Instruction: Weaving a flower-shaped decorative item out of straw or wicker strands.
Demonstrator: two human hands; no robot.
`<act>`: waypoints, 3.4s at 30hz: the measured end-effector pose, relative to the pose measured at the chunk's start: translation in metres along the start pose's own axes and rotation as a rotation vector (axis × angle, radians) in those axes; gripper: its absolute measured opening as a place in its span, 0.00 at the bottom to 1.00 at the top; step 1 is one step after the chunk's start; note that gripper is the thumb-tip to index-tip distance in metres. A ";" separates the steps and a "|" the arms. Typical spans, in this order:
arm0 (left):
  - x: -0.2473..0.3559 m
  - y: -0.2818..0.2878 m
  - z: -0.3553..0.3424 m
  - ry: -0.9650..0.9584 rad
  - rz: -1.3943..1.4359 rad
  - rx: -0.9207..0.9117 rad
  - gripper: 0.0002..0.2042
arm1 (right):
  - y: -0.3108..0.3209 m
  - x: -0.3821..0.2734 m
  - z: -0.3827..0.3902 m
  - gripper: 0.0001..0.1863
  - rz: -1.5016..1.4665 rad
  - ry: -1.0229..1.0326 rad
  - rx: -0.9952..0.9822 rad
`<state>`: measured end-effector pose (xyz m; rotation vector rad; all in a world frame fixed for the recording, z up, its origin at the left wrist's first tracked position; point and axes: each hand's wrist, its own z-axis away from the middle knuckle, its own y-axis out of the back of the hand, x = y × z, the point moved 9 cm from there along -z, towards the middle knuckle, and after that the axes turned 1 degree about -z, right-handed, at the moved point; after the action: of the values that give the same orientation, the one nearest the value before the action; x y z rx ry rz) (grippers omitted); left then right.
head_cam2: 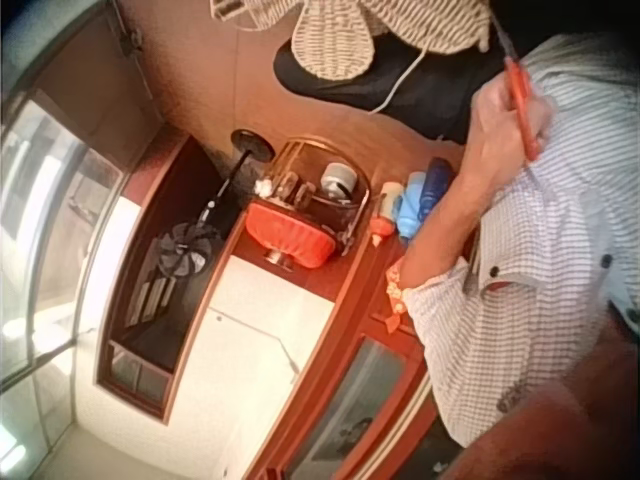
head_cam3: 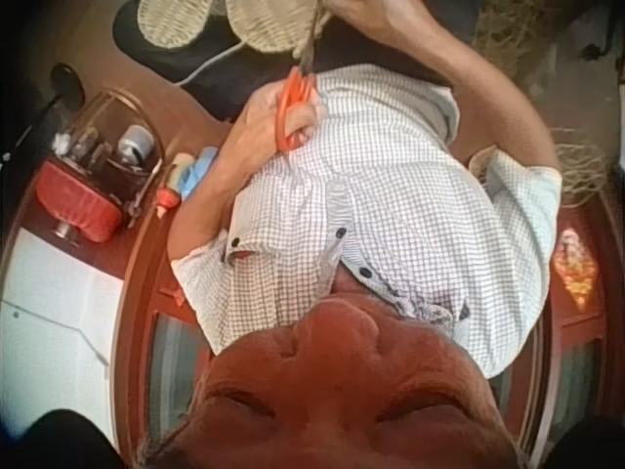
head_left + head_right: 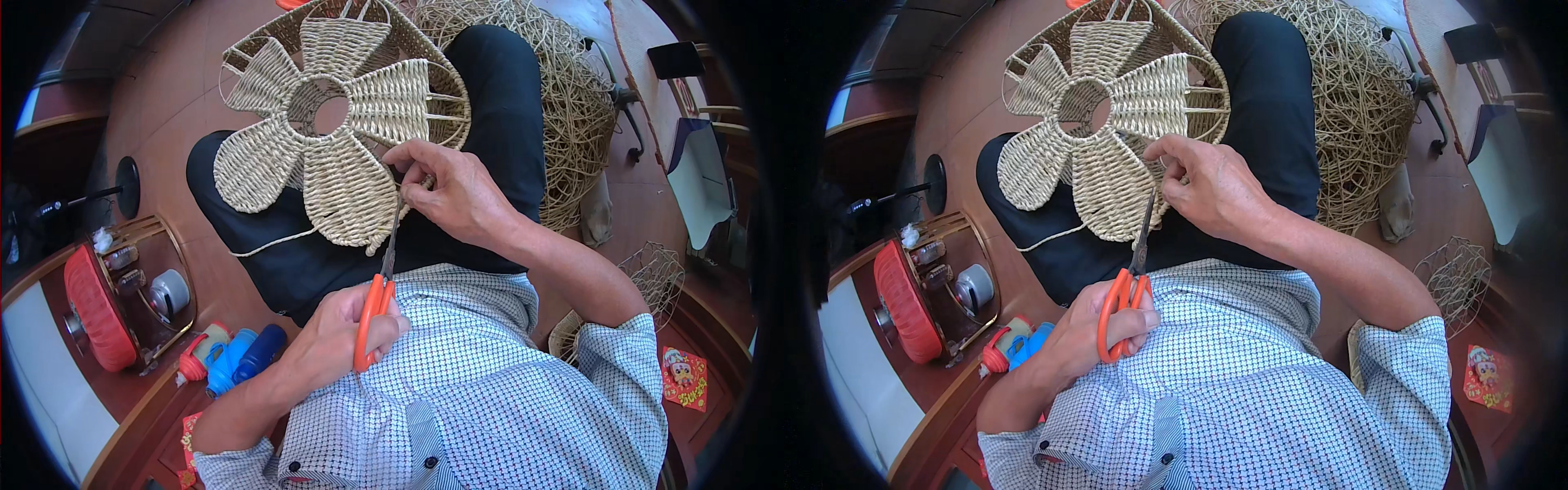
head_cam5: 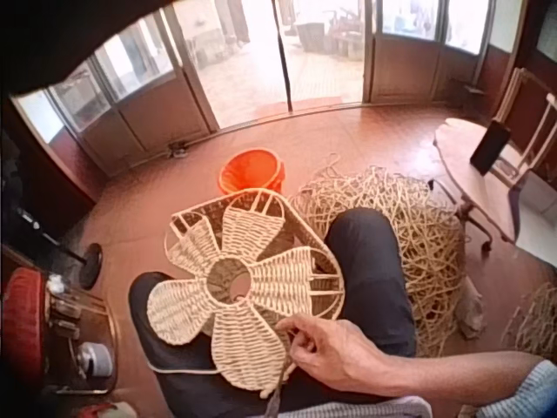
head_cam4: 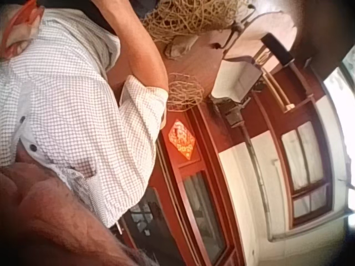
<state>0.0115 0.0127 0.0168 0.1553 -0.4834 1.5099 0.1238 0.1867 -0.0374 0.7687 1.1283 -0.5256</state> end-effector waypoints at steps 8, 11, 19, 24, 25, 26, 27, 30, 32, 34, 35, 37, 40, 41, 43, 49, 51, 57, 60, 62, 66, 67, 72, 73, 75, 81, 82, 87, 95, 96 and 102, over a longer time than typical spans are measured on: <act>0.010 -0.008 0.001 0.051 -0.060 -0.081 0.10 | 0.001 0.002 0.001 0.19 -0.021 -0.001 -0.011; 0.009 -0.011 -0.001 0.086 -0.030 -0.094 0.12 | 0.002 -0.001 0.001 0.18 0.009 0.024 -0.003; 0.009 -0.014 -0.013 0.114 -0.033 -0.072 0.13 | 0.000 0.003 0.001 0.19 -0.019 0.060 0.023; 0.009 -0.017 -0.025 0.095 -0.025 -0.038 0.16 | -0.002 0.006 0.000 0.19 -0.045 0.060 0.006; 0.010 -0.017 -0.028 0.089 -0.008 -0.009 0.17 | -0.002 0.006 -0.001 0.19 -0.052 0.061 0.003; 0.011 -0.016 -0.031 0.083 0.009 0.019 0.17 | -0.002 0.006 -0.001 0.19 -0.049 0.065 -0.001; 0.011 -0.019 -0.034 0.080 0.013 0.021 0.17 | -0.002 0.006 -0.001 0.20 -0.054 0.059 -0.003; 0.013 -0.021 -0.037 0.098 -0.005 0.038 0.17 | -0.002 0.007 -0.002 0.20 -0.061 0.059 -0.005; 0.016 -0.023 -0.037 0.133 -0.022 0.009 0.13 | -0.001 0.008 -0.001 0.20 -0.065 0.065 -0.003; 0.018 -0.022 -0.039 0.126 -0.019 -0.001 0.14 | -0.002 0.009 -0.002 0.20 -0.089 0.051 -0.018; 0.020 -0.022 -0.039 0.123 -0.018 -0.014 0.16 | -0.002 0.007 -0.002 0.20 -0.087 0.055 -0.019; 0.021 -0.019 -0.044 0.131 -0.022 -0.015 0.17 | -0.003 0.007 -0.001 0.21 -0.078 0.018 -0.062; 0.021 -0.016 -0.047 0.144 -0.025 0.000 0.20 | -0.004 0.009 -0.001 0.21 -0.088 0.002 -0.066; 0.021 -0.015 -0.048 0.148 -0.024 0.014 0.20 | -0.004 0.009 -0.002 0.21 -0.086 0.005 -0.067; 0.023 -0.014 -0.047 0.138 -0.026 0.002 0.21 | -0.003 0.009 0.000 0.21 -0.089 -0.008 -0.062; 0.022 -0.013 -0.049 0.100 -0.022 -0.015 0.21 | -0.004 0.008 0.000 0.20 -0.092 -0.024 -0.071; 0.021 -0.014 -0.049 0.089 -0.021 -0.019 0.21 | -0.004 0.008 -0.001 0.20 -0.110 -0.002 -0.048; 0.018 -0.010 -0.048 0.016 -0.068 -0.054 0.19 | -0.002 0.006 0.001 0.18 -0.130 0.025 -0.016; 0.007 -0.009 -0.040 0.038 -0.100 -0.066 0.16 | -0.002 0.006 0.000 0.17 -0.155 0.010 -0.007; 0.006 -0.011 -0.028 0.005 -0.047 -0.151 0.18 | -0.002 0.008 0.002 0.16 -0.167 0.001 0.006; 0.011 0.007 0.005 -0.117 0.034 -0.201 0.16 | 0.013 0.013 0.011 0.14 -0.323 -0.027 0.113; 0.005 0.015 0.013 -0.120 0.039 -0.205 0.16 | 0.019 0.009 0.013 0.14 -0.372 -0.030 0.165; -0.048 0.070 0.026 -0.190 0.149 0.036 0.15 | 0.057 -0.007 0.012 0.08 -0.512 0.090 0.442; -0.065 0.074 0.026 -0.153 0.178 0.079 0.15 | 0.069 -0.007 0.009 0.08 -0.573 0.101 0.520; -0.086 0.075 0.023 -0.133 0.236 0.138 0.15 | 0.080 -0.003 0.002 0.11 -0.682 0.096 0.554; -0.080 0.074 0.022 -0.185 0.211 0.276 0.17 | -0.010 -0.059 0.007 0.10 0.125 0.427 0.142; -0.080 0.072 0.023 -0.186 0.219 0.278 0.17 | -0.016 -0.061 0.004 0.10 0.127 0.429 0.134; -0.081 0.068 0.034 -0.241 -0.043 0.385 0.17 | -0.071 -0.077 -0.016 0.09 0.398 0.541 -0.098; -0.072 0.063 0.031 -0.245 -0.123 0.392 0.15 | -0.093 -0.076 -0.046 0.18 0.570 0.586 -0.356; -0.079 0.064 0.030 -0.229 -0.075 0.356 0.15 | -0.094 -0.075 -0.047 0.19 0.572 0.572 -0.381; -0.077 0.055 0.015 -0.192 -0.048 0.257 0.16 | -0.093 -0.075 -0.050 0.22 0.572 0.577 -0.431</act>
<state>-0.0446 -0.0603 -0.0112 0.5126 -0.4327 1.5127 0.0002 0.1655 -0.0038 0.8331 1.4053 0.4415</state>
